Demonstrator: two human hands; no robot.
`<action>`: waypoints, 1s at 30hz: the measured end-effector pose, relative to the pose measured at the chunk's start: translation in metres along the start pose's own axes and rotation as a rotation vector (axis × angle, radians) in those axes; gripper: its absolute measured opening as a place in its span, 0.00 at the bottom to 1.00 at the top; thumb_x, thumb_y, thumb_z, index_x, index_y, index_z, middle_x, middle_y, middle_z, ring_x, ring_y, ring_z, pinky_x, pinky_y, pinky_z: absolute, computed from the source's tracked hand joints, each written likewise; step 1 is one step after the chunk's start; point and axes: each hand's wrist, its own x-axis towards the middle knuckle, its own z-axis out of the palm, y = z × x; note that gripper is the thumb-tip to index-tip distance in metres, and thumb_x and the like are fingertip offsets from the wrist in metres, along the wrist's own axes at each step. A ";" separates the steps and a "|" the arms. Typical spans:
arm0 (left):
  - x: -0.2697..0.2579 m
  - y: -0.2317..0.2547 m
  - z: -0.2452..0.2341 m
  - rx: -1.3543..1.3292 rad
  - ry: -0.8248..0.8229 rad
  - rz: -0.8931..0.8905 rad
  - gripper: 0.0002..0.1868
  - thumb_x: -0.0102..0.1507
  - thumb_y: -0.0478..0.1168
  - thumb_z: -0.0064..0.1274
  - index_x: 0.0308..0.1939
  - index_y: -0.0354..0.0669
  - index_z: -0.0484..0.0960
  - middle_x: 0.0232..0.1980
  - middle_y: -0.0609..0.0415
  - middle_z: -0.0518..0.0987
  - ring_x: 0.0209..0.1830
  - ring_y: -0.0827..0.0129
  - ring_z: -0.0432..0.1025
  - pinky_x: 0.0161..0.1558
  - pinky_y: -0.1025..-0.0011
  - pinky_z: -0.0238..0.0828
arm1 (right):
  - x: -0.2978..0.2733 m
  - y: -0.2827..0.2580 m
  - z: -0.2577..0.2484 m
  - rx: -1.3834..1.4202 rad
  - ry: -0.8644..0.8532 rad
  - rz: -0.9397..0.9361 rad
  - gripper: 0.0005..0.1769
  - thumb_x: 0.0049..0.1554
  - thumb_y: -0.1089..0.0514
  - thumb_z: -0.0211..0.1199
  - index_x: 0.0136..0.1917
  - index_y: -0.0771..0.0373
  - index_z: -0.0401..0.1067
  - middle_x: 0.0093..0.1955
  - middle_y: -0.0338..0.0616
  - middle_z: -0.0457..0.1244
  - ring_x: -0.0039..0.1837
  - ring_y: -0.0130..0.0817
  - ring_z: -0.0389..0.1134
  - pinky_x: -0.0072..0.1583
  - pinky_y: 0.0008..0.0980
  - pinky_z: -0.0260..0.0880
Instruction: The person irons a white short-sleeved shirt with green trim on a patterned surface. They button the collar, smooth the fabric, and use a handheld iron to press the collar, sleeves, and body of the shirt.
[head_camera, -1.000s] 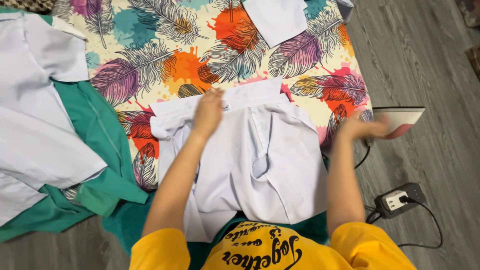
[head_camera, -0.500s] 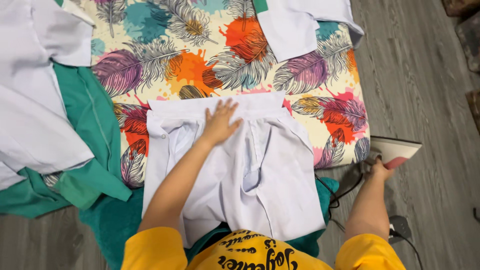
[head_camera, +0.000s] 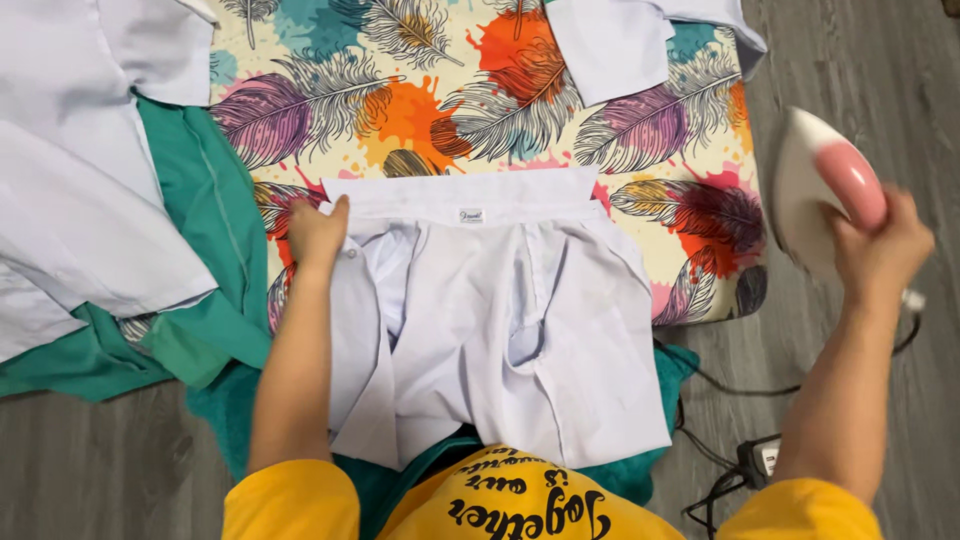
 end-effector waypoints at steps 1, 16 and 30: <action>0.000 -0.003 0.005 0.008 -0.018 -0.014 0.43 0.59 0.62 0.66 0.57 0.24 0.74 0.54 0.25 0.78 0.54 0.35 0.75 0.56 0.51 0.72 | 0.012 -0.024 0.004 0.051 -0.081 0.008 0.24 0.54 0.58 0.78 0.61 0.68 0.75 0.55 0.53 0.72 0.58 0.40 0.74 0.60 0.38 0.74; 0.012 -0.015 0.008 -0.473 0.104 0.493 0.15 0.60 0.40 0.66 0.43 0.31 0.82 0.38 0.40 0.84 0.37 0.53 0.80 0.41 0.63 0.74 | 0.034 -0.253 0.188 -0.137 -0.911 -0.701 0.34 0.44 0.30 0.73 0.56 0.50 0.77 0.40 0.46 0.71 0.44 0.52 0.73 0.47 0.48 0.72; 0.029 -0.026 0.034 -0.635 -0.007 0.321 0.11 0.67 0.38 0.57 0.48 0.34 0.79 0.38 0.47 0.82 0.31 0.69 0.70 0.36 0.69 0.68 | 0.007 -0.327 0.253 0.069 -0.824 -0.896 0.32 0.45 0.29 0.72 0.53 0.52 0.77 0.39 0.46 0.70 0.42 0.52 0.72 0.44 0.48 0.71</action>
